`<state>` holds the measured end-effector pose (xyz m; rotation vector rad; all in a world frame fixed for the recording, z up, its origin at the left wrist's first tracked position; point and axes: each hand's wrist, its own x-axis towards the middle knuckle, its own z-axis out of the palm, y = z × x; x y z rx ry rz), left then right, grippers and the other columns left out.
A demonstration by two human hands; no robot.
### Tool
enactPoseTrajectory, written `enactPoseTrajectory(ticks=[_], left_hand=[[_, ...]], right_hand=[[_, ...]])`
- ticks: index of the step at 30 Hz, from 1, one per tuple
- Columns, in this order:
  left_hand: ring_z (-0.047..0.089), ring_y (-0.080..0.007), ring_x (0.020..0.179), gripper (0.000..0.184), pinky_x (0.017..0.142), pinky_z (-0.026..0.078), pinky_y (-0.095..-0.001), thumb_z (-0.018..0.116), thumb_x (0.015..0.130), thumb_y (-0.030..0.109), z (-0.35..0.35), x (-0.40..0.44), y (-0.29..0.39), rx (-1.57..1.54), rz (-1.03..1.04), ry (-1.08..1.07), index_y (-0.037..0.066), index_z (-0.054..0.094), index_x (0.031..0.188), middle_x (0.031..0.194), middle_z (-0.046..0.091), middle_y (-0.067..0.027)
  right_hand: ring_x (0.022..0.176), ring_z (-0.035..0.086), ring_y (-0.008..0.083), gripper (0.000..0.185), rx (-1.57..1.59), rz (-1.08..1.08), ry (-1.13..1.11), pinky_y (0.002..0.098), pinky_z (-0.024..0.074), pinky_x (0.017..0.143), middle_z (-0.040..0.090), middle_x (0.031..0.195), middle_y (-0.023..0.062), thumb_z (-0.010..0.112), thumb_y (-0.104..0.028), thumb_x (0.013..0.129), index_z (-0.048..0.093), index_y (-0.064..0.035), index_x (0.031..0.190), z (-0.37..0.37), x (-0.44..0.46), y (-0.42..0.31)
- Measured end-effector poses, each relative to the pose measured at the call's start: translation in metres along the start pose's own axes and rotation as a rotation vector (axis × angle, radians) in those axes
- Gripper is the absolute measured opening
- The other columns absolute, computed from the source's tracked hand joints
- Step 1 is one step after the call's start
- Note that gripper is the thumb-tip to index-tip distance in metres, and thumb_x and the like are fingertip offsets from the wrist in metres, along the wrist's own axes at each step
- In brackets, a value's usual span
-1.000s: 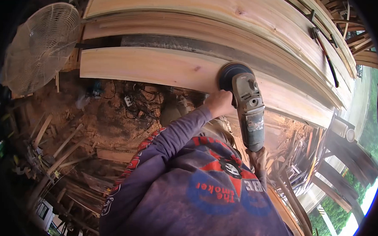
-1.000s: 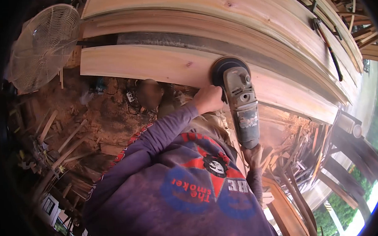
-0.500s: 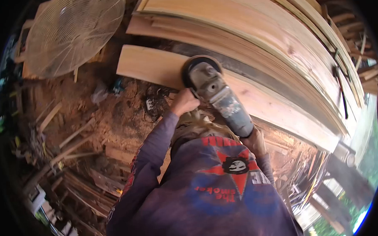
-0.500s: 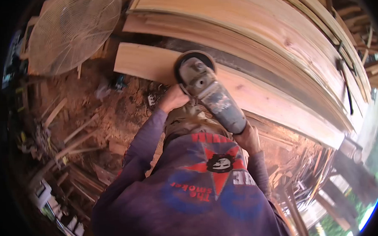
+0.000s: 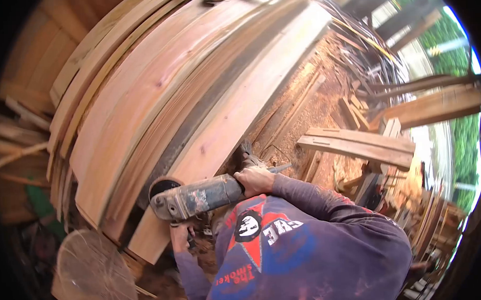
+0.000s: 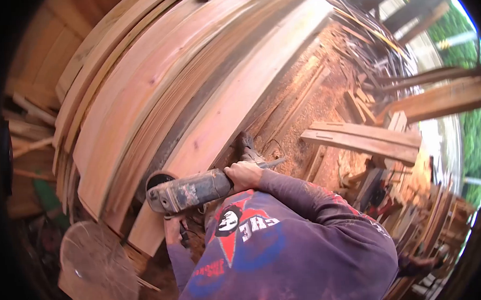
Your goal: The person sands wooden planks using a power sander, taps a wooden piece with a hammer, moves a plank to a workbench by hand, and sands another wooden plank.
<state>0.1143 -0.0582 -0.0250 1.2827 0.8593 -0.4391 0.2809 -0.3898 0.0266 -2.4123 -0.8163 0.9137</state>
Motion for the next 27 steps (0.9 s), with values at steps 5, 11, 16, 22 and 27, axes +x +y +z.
enactPoseTrajectory(ticks=[5, 11, 16, 22, 27], left_hand=[[0.047, -0.0169, 0.04, 0.016, 0.038, 0.042, -0.0336, 0.073, 0.077, 0.007, 0.012, -0.003, 0.008, 0.064, -0.067, 0.084, 0.003, 0.064, 0.089, 0.055, 0.049, -0.004], [0.05, -0.0152, 0.044, 0.01, 0.042, 0.042, -0.0333, 0.071, 0.079, 0.008, 0.053, -0.027, 0.034, 0.215, -0.04, 0.085, 0.001, 0.064, 0.08, 0.057, 0.053, -0.0051], [0.051, -0.0145, 0.045, 0.011, 0.043, 0.041, -0.0331, 0.072, 0.079, 0.009, 0.085, -0.042, 0.034, 0.321, -0.075, 0.085, 0.001, 0.064, 0.078, 0.058, 0.055, -0.0053], [0.053, -0.0137, 0.047, 0.013, 0.045, 0.041, -0.0328, 0.072, 0.08, 0.01, 0.117, -0.056, 0.018, 0.387, -0.021, 0.114, 0.0, 0.065, 0.074, 0.059, 0.058, -0.0055], [0.054, -0.0123, 0.05, 0.018, 0.047, 0.04, -0.0323, 0.072, 0.08, 0.011, 0.108, -0.061, 0.025, 0.458, 0.087, 0.065, 0.0, 0.065, 0.068, 0.062, 0.062, -0.0056]], right_hand=[[0.083, 0.072, 0.043, 0.031, 0.108, -0.003, 0.089, 0.0524, 0.0584, 0.072, 0.072, 0.084, 0.0226, 0.074, -0.017, 0.065, 0.069, 0.0004, 0.09, -0.006, -0.006, 0.005], [0.092, 0.072, 0.0419, 0.03, 0.188, -0.107, 0.1, 0.0516, 0.0606, 0.074, 0.074, 0.093, 0.0204, 0.076, -0.017, 0.062, 0.076, -0.0016, 0.088, -0.012, 0.001, 0.036], [0.087, 0.073, 0.0419, 0.03, 0.207, -0.118, 0.028, 0.0521, 0.0602, 0.072, 0.074, 0.088, 0.0208, 0.074, -0.015, 0.062, 0.075, -0.0021, 0.088, -0.038, -0.018, 0.068], [0.091, 0.072, 0.042, 0.033, 0.209, -0.011, -0.088, 0.0503, 0.0592, 0.08, 0.073, 0.09, 0.025, 0.07, -0.016, 0.061, 0.076, -0.0004, 0.089, -0.044, -0.061, 0.096], [0.086, 0.071, 0.0444, 0.032, 0.154, -0.019, 0.008, 0.0504, 0.058, 0.078, 0.071, 0.084, 0.0272, 0.07, -0.016, 0.06, 0.074, 0.0032, 0.085, -0.016, -0.057, 0.086]])
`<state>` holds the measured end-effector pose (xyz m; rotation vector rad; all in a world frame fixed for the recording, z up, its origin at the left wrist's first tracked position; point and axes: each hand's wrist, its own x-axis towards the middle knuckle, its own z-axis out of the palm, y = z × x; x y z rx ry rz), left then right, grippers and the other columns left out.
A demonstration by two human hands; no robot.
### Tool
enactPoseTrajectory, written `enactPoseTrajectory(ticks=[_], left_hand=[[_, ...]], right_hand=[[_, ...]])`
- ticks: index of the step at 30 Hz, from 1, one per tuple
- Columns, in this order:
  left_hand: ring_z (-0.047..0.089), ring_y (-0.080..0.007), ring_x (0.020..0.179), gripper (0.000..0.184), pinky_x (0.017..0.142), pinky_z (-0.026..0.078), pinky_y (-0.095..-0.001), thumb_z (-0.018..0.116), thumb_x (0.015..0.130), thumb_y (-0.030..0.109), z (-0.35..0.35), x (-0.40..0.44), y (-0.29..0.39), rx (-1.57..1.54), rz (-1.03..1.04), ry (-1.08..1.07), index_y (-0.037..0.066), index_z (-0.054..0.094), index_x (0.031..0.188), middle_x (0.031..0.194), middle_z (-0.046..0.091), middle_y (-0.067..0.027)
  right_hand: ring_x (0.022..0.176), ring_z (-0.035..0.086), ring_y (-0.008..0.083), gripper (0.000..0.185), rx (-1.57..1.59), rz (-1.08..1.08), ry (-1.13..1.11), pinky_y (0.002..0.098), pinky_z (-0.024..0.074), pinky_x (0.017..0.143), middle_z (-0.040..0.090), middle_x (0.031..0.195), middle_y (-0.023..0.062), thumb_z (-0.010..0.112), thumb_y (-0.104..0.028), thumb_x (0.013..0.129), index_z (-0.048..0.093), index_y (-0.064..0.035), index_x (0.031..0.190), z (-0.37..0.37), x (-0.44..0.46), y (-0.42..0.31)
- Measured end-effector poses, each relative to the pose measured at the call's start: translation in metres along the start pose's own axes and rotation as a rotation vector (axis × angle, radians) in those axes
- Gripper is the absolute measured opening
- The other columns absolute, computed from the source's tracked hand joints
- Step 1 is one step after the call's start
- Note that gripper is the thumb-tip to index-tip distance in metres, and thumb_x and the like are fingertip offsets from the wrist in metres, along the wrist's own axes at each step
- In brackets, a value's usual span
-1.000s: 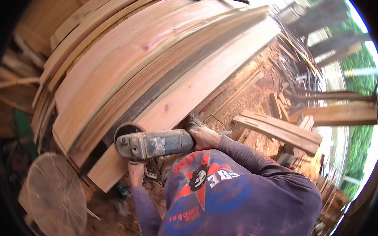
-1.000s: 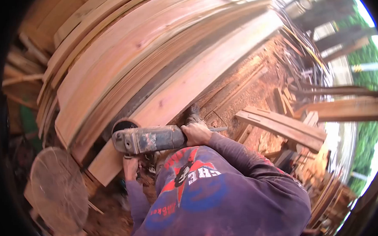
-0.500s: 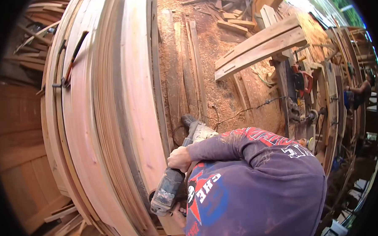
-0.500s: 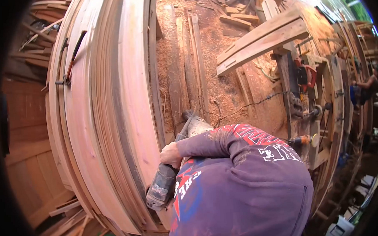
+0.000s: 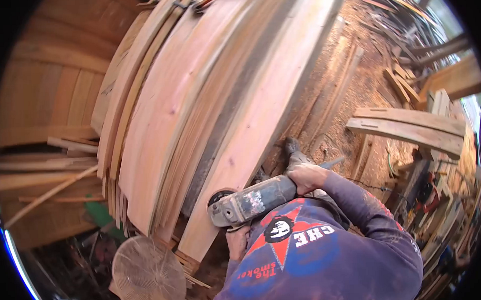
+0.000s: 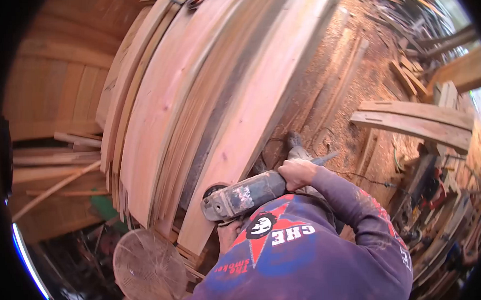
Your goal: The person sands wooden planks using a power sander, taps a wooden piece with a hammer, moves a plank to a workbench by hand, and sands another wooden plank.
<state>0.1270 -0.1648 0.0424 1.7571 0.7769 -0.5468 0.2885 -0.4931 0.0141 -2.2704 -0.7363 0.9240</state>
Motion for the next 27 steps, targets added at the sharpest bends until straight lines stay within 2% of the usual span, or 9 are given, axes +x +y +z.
enactPoseTrajectory(ticks=[3, 6, 9, 10, 13, 15, 17, 25, 27], left_hand=[[0.054, -0.0125, 0.048, 0.017, 0.047, 0.041, -0.0319, 0.073, 0.079, 0.011, -0.02, 0.002, -0.012, -0.246, -0.112, 0.038, 0.001, 0.066, 0.067, 0.061, 0.061, -0.0039], [0.051, -0.011, 0.045, 0.016, 0.045, 0.039, -0.0293, 0.073, 0.078, 0.011, -0.049, -0.007, -0.014, -0.308, -0.043, 0.038, 0.001, 0.067, 0.068, 0.057, 0.059, -0.0019], [0.053, -0.011, 0.049, 0.01, 0.048, 0.041, -0.03, 0.07, 0.079, 0.01, -0.088, -0.024, 0.008, -0.3, 0.003, 0.053, 0.0, 0.069, 0.077, 0.061, 0.062, -0.002], [0.06, -0.0145, 0.06, 0.012, 0.056, 0.048, -0.0325, 0.069, 0.078, 0.009, -0.105, -0.023, 0.012, -0.231, 0.103, 0.08, -0.001, 0.07, 0.084, 0.071, 0.066, -0.0024], [0.059, -0.0125, 0.053, 0.022, 0.051, 0.046, -0.0333, 0.074, 0.081, 0.014, -0.165, 0.011, 0.022, 0.072, 0.461, 0.29, 0.0, 0.075, 0.099, 0.066, 0.067, -0.0071], [0.064, -0.0142, 0.063, 0.022, 0.057, 0.049, -0.0346, 0.074, 0.079, 0.012, -0.213, 0.035, 0.047, 0.139, 0.36, 0.343, -0.001, 0.073, 0.097, 0.074, 0.072, -0.0067], [0.059, -0.0137, 0.059, 0.019, 0.055, 0.046, -0.033, 0.075, 0.078, 0.012, -0.253, 0.078, 0.052, 0.262, 0.574, 0.451, -0.002, 0.071, 0.091, 0.067, 0.065, -0.0037], [0.053, -0.0124, 0.045, 0.017, 0.043, 0.039, -0.0314, 0.073, 0.081, 0.016, -0.313, 0.116, 0.119, 0.129, 0.299, 0.182, 0.0, 0.068, 0.077, 0.056, 0.054, -0.0002], [0.051, -0.0111, 0.044, 0.018, 0.041, 0.037, -0.0302, 0.074, 0.081, 0.017, -0.321, 0.133, 0.131, 0.092, 0.443, 0.151, 0.002, 0.068, 0.076, 0.056, 0.053, 0.0006]], right_hand=[[0.086, 0.07, 0.0442, 0.034, -0.025, -0.02, 0.009, 0.0513, 0.0559, 0.078, 0.07, 0.085, 0.0258, 0.073, -0.02, 0.061, 0.07, 0.0017, 0.086, 0.014, 0.008, -0.018], [0.081, 0.069, 0.0453, 0.032, -0.136, 0.069, 0.013, 0.0525, 0.0557, 0.074, 0.069, 0.08, 0.0253, 0.075, -0.023, 0.065, 0.067, 0.0004, 0.085, -0.012, 0.007, -0.081], [0.079, 0.068, 0.0472, 0.036, -0.112, -0.027, 0.087, 0.0543, 0.0546, 0.073, 0.067, 0.076, 0.0269, 0.074, -0.022, 0.066, 0.062, 0.001, 0.091, -0.02, 0.015, -0.123], [0.079, 0.068, 0.0472, 0.036, -0.123, -0.046, 0.076, 0.0543, 0.0546, 0.073, 0.067, 0.076, 0.0269, 0.074, -0.022, 0.066, 0.062, 0.001, 0.091, -0.019, 0.022, -0.132], [0.079, 0.069, 0.0461, 0.041, -0.067, -0.14, 0.194, 0.0526, 0.0548, 0.071, 0.068, 0.078, 0.0255, 0.077, -0.024, 0.069, 0.063, 0.001, 0.099, -0.008, 0.046, -0.166], [0.08, 0.069, 0.0462, 0.044, 0.037, -0.049, 0.236, 0.0513, 0.0554, 0.073, 0.068, 0.08, 0.0268, 0.077, -0.021, 0.07, 0.062, 0.0028, 0.103, 0.001, 0.069, -0.196], [0.081, 0.069, 0.0463, 0.044, 0.072, -0.032, 0.264, 0.0506, 0.0558, 0.074, 0.068, 0.081, 0.0284, 0.076, -0.02, 0.071, 0.062, 0.0048, 0.104, 0.0, 0.09, -0.229], [0.08, 0.067, 0.048, 0.032, 0.014, 0.066, 0.268, 0.0516, 0.0545, 0.073, 0.067, 0.079, 0.0283, 0.07, -0.016, 0.07, 0.064, 0.003, 0.095, -0.042, 0.158, -0.272], [0.079, 0.066, 0.0487, 0.028, -0.062, -0.067, 0.378, 0.0521, 0.0541, 0.072, 0.067, 0.078, 0.0278, 0.07, -0.017, 0.07, 0.065, 0.0017, 0.091, -0.059, 0.181, -0.275]])
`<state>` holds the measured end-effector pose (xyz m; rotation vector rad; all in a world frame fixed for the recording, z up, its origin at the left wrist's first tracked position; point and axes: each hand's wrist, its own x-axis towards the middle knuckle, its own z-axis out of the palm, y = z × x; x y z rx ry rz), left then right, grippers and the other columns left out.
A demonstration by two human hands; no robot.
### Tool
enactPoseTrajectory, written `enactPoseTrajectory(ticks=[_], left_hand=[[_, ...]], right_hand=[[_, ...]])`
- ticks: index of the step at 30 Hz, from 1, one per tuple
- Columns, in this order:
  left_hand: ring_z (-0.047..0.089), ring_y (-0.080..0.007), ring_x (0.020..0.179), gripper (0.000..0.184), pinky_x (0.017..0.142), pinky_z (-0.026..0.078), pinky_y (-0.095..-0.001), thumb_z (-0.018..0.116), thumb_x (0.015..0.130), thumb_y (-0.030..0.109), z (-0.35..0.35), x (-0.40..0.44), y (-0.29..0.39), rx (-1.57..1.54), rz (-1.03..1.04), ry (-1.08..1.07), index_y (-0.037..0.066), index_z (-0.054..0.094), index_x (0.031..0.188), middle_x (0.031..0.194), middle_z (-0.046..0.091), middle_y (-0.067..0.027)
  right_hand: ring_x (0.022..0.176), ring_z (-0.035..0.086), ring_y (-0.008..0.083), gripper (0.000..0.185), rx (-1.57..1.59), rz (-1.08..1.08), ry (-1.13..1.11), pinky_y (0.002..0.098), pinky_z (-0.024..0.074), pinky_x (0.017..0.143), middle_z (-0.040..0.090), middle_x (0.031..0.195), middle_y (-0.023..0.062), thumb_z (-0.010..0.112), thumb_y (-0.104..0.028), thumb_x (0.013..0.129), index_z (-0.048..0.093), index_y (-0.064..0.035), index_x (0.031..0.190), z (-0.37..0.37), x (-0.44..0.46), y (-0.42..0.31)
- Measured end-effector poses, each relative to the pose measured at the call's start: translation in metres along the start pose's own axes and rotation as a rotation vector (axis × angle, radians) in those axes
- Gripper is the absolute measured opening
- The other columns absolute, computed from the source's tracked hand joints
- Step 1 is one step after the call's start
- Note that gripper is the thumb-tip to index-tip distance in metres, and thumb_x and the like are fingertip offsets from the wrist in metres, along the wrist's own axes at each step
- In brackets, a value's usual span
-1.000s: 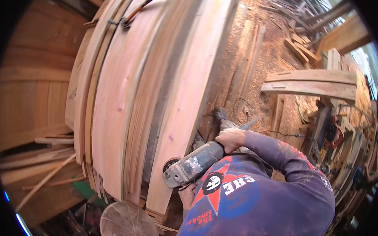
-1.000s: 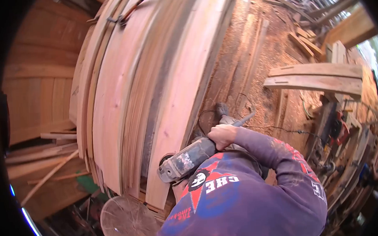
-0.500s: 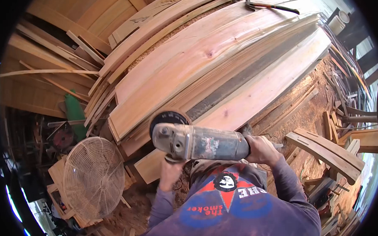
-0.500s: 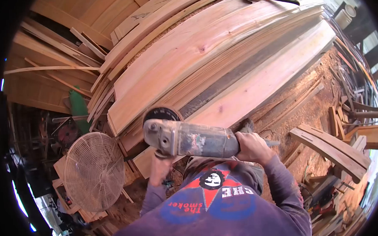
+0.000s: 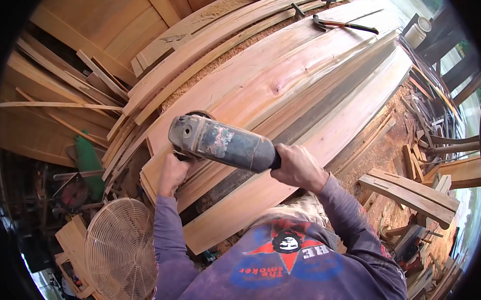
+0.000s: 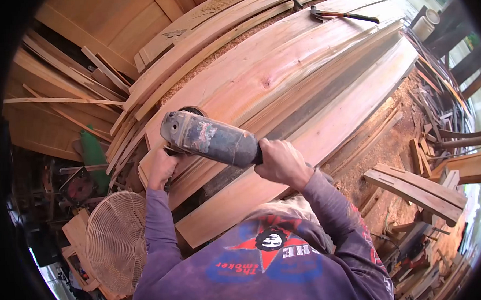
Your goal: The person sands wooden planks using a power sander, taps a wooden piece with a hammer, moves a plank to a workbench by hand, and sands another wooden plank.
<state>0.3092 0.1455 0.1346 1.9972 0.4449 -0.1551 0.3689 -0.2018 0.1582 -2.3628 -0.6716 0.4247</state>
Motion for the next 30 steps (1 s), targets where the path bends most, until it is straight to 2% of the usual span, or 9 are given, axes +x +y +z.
enactPoseTrajectory(ticks=[4, 6, 9, 14, 16, 20, 22, 27, 30], left_hand=[[0.054, -0.0129, 0.048, 0.021, 0.046, 0.042, -0.0319, 0.078, 0.076, 0.019, -0.032, 0.054, -0.017, 0.096, -0.169, 0.017, 0.0, 0.07, 0.081, 0.061, 0.058, -0.0016], [0.066, -0.0231, 0.059, 0.025, 0.058, 0.05, -0.0382, 0.078, 0.074, 0.019, -0.04, 0.083, -0.032, 0.431, 0.119, 0.173, 0.0, 0.073, 0.089, 0.068, 0.068, -0.01], [0.071, -0.0405, 0.088, 0.026, 0.072, 0.053, -0.0462, 0.078, 0.075, 0.018, -0.05, 0.097, -0.026, 0.717, 0.024, 0.084, 0.001, 0.074, 0.094, 0.087, 0.07, -0.025], [0.07, -0.0433, 0.091, 0.021, 0.08, 0.056, -0.0502, 0.076, 0.076, 0.02, -0.048, 0.084, -0.012, 0.849, 0.163, 0.068, 0.003, 0.075, 0.089, 0.09, 0.072, -0.025], [0.07, -0.0447, 0.087, 0.021, 0.076, 0.056, -0.0528, 0.077, 0.076, 0.021, -0.048, 0.078, -0.011, 0.926, 0.146, 0.205, 0.003, 0.073, 0.088, 0.088, 0.071, -0.0251], [0.065, -0.0385, 0.098, 0.02, 0.09, 0.048, -0.049, 0.071, 0.083, 0.014, -0.06, 0.085, -0.031, 1.031, 0.396, 0.415, 0.006, 0.07, 0.101, 0.096, 0.071, -0.0155], [0.06, -0.0358, 0.104, 0.028, 0.095, 0.043, -0.0456, 0.064, 0.089, 0.012, -0.071, 0.092, -0.05, 1.009, 0.417, 0.428, 0.007, 0.068, 0.116, 0.107, 0.068, -0.013], [0.058, -0.0359, 0.111, 0.027, 0.102, 0.041, -0.047, 0.065, 0.09, 0.018, -0.069, 0.091, -0.057, 0.929, 0.308, 0.417, 0.009, 0.064, 0.115, 0.108, 0.066, -0.0135], [0.055, -0.0383, 0.118, 0.031, 0.105, 0.039, -0.0506, 0.064, 0.09, 0.018, -0.067, 0.093, -0.065, 1.023, 0.398, 0.566, 0.01, 0.062, 0.12, 0.115, 0.063, -0.0141]], right_hand=[[0.08, 0.068, 0.0476, 0.028, 0.044, 0.012, 0.029, 0.0534, 0.0554, 0.073, 0.067, 0.078, 0.0297, 0.07, -0.016, 0.071, 0.061, 0.0057, 0.086, 0.012, 0.037, -0.009], [0.08, 0.068, 0.0494, 0.032, 0.149, 0.099, 0.039, 0.0543, 0.0555, 0.074, 0.067, 0.078, 0.0325, 0.07, -0.017, 0.075, 0.059, 0.0087, 0.09, 0.046, 0.027, -0.013], [0.083, 0.067, 0.0525, 0.045, 0.363, 0.154, 0.014, 0.0553, 0.0549, 0.077, 0.066, 0.082, 0.0349, 0.072, -0.02, 0.078, 0.052, 0.0117, 0.102, 0.11, 0.006, -0.014], [0.095, 0.066, 0.0516, 0.061, 0.608, 0.207, -0.016, 0.053, 0.0546, 0.081, 0.066, 0.094, 0.0353, 0.077, -0.029, 0.08, 0.044, 0.0112, 0.112, 0.184, -0.006, -0.014], [0.098, 0.066, 0.0513, 0.068, 0.606, 0.25, -0.078, 0.0526, 0.055, 0.083, 0.065, 0.096, 0.035, 0.079, -0.033, 0.081, 0.041, 0.0109, 0.116, 0.21, -0.006, -0.02], [0.105, 0.064, 0.0526, 0.076, 0.692, 0.183, -0.304, 0.0531, 0.0544, 0.089, 0.062, 0.107, 0.0385, 0.077, -0.035, 0.087, 0.032, 0.011, 0.126, 0.237, -0.008, -0.062], [0.11, 0.062, 0.0531, 0.078, 0.763, 0.09, -0.238, 0.0535, 0.0521, 0.094, 0.061, 0.109, 0.0395, 0.077, -0.033, 0.089, 0.029, 0.0103, 0.132, 0.257, -0.008, -0.073], [0.103, 0.066, 0.0479, 0.08, 0.806, 0.067, -0.383, 0.0505, 0.0538, 0.089, 0.064, 0.104, 0.0346, 0.077, -0.03, 0.088, 0.026, 0.0101, 0.136, 0.238, -0.008, -0.067], [0.105, 0.068, 0.0404, 0.075, 0.712, -0.175, -0.13, 0.0456, 0.0558, 0.092, 0.068, 0.113, 0.0249, 0.075, -0.031, 0.091, 0.035, 0.0042, 0.143, 0.266, -0.019, -0.03]])
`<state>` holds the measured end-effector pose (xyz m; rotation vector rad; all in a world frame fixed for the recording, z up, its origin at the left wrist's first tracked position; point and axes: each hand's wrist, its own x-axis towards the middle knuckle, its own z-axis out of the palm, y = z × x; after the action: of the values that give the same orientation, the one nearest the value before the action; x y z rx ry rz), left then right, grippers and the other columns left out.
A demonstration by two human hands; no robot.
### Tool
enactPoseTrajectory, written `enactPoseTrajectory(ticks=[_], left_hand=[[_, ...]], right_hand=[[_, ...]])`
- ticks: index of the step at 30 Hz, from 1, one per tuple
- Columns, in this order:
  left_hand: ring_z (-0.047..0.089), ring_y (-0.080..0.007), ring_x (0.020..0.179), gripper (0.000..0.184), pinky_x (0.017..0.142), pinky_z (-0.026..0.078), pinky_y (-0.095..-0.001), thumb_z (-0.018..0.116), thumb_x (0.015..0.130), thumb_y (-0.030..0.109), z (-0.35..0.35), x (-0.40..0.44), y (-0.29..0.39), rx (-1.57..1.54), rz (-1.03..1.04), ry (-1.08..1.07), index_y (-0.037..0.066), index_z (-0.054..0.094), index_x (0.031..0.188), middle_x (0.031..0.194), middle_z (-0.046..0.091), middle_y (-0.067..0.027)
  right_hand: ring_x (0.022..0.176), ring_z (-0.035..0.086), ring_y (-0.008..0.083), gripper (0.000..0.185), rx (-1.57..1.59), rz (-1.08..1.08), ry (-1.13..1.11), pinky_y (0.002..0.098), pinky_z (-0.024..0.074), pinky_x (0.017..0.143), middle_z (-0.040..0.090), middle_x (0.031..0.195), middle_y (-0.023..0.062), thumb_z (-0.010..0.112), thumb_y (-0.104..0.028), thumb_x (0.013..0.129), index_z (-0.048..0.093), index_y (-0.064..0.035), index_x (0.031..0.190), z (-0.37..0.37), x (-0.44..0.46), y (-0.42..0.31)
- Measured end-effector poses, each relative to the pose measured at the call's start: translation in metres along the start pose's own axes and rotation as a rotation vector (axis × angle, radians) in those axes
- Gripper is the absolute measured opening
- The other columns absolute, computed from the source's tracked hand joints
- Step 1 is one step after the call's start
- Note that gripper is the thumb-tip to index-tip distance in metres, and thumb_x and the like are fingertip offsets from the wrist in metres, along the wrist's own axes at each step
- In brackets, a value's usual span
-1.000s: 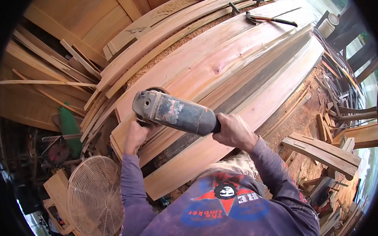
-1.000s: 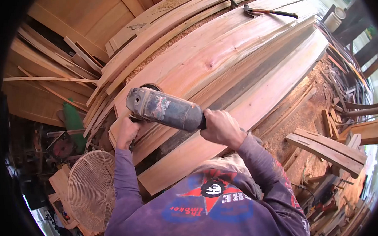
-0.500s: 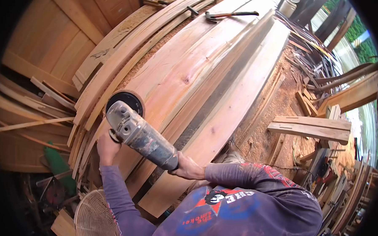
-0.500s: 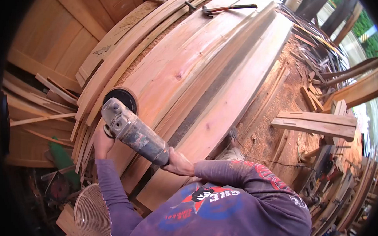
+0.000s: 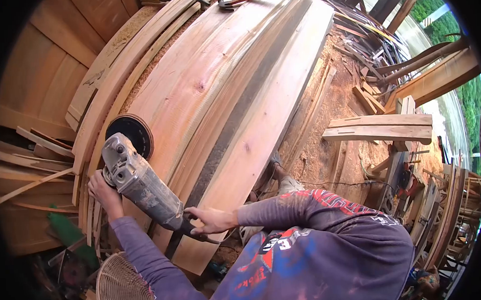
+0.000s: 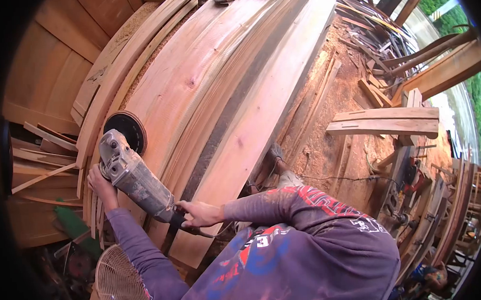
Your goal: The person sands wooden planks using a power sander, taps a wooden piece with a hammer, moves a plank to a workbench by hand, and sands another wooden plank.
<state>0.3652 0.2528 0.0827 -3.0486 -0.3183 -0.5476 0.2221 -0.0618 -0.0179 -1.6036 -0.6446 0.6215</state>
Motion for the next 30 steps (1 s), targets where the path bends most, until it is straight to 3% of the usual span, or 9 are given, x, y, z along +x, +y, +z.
enactPoseTrajectory(ticks=[2, 8, 12, 14, 16, 20, 25, 29, 30], left_hand=[[0.052, -0.0365, 0.122, 0.03, 0.108, 0.035, -0.0515, 0.063, 0.09, 0.017, -0.011, -0.004, 0.013, -0.006, -0.024, -0.002, 0.012, 0.059, 0.12, 0.118, 0.06, -0.0123], [0.048, -0.0339, 0.13, 0.036, 0.114, 0.029, -0.0517, 0.068, 0.088, 0.018, -0.006, -0.005, 0.01, 0.041, -0.078, -0.09, 0.011, 0.059, 0.123, 0.123, 0.058, -0.0116], [0.042, -0.0332, 0.139, 0.048, 0.116, 0.026, -0.0529, 0.067, 0.092, 0.022, -0.003, -0.024, 0.012, 0.097, -0.052, 0.039, 0.013, 0.053, 0.138, 0.14, 0.051, -0.0121], [0.035, -0.0343, 0.145, 0.06, 0.118, 0.024, -0.0542, 0.065, 0.095, 0.024, -0.008, -0.043, 0.025, -0.043, -0.091, 0.224, 0.014, 0.044, 0.15, 0.154, 0.039, -0.0143], [0.035, -0.037, 0.146, 0.061, 0.117, 0.027, -0.0546, 0.066, 0.096, 0.018, -0.007, -0.063, 0.036, -0.157, -0.116, 0.276, 0.012, 0.043, 0.153, 0.156, 0.035, -0.0172], [0.043, -0.0393, 0.139, 0.052, 0.115, 0.035, -0.0521, 0.057, 0.092, 0.004, -0.001, -0.093, 0.046, -0.294, -0.201, 0.325, 0.003, 0.051, 0.144, 0.148, 0.045, -0.0212], [0.051, -0.04, 0.133, 0.061, 0.114, 0.04, -0.0503, 0.043, 0.075, -0.007, -0.015, -0.102, 0.07, -0.412, -0.266, 0.416, -0.006, 0.054, 0.136, 0.132, 0.058, -0.0253], [0.054, -0.0405, 0.125, 0.051, 0.111, 0.041, -0.0524, 0.055, 0.084, 0.005, -0.038, -0.098, 0.096, -0.425, -0.204, 0.536, -0.006, 0.054, 0.133, 0.136, 0.05, -0.0257], [0.054, -0.0401, 0.125, 0.049, 0.11, 0.042, -0.0523, 0.057, 0.085, 0.007, -0.053, -0.101, 0.114, -0.417, -0.185, 0.584, -0.006, 0.054, 0.132, 0.136, 0.049, -0.0261]], right_hand=[[0.105, 0.069, 0.0342, 0.068, 0.042, 0.248, 0.027, 0.0432, 0.0559, 0.093, 0.069, 0.116, 0.0208, 0.073, -0.032, 0.094, 0.041, -0.0005, 0.145, -0.046, -0.026, -0.021], [0.083, 0.069, 0.0196, 0.05, -0.133, 0.549, 0.861, 0.0359, 0.0569, 0.074, 0.07, 0.088, 0.0121, 0.076, -0.025, 0.093, 0.057, 0.0015, 0.131, -0.157, -0.122, 0.02], [0.084, 0.069, 0.019, 0.047, -0.238, 0.526, 1.097, 0.0354, 0.0564, 0.077, 0.073, 0.09, 0.013, 0.078, -0.024, 0.09, 0.061, 0.0025, 0.125, -0.195, -0.192, 0.033], [0.086, 0.067, 0.0152, 0.044, -0.229, 0.6, 1.077, 0.0322, 0.0555, 0.078, 0.072, 0.093, 0.0101, 0.078, -0.022, 0.092, 0.062, 0.004, 0.123, -0.199, -0.232, 0.028], [0.093, 0.072, 0.0207, 0.047, -0.293, 0.758, 0.967, 0.0339, 0.0567, 0.082, 0.075, 0.1, 0.017, 0.077, -0.027, 0.092, 0.063, 0.0051, 0.124, -0.193, -0.278, 0.019], [0.108, 0.071, 0.0332, 0.058, -0.324, 1.26, 0.201, 0.0405, 0.0536, 0.096, 0.074, 0.113, 0.0225, 0.066, -0.051, 0.095, 0.068, -0.0022, 0.126, -0.166, -0.354, 0.005], [0.11, 0.068, 0.0233, 0.054, -0.025, 1.264, 0.552, 0.0354, 0.0498, 0.099, 0.075, 0.115, 0.0157, 0.062, -0.051, 0.099, 0.072, -0.0031, 0.122, -0.124, -0.396, -0.009], [0.099, 0.063, 0.0118, 0.055, 0.209, 1.05, 0.855, 0.0303, 0.0491, 0.091, 0.075, 0.102, 0.0059, 0.061, -0.049, 0.102, 0.075, 0.0026, 0.112, -0.125, -0.443, -0.005], [0.1, 0.064, 0.0121, 0.051, 0.164, 1.108, 0.714, 0.0313, 0.0501, 0.092, 0.075, 0.106, 0.0061, 0.065, -0.046, 0.101, 0.074, 0.0023, 0.114, -0.136, -0.439, -0.019]])
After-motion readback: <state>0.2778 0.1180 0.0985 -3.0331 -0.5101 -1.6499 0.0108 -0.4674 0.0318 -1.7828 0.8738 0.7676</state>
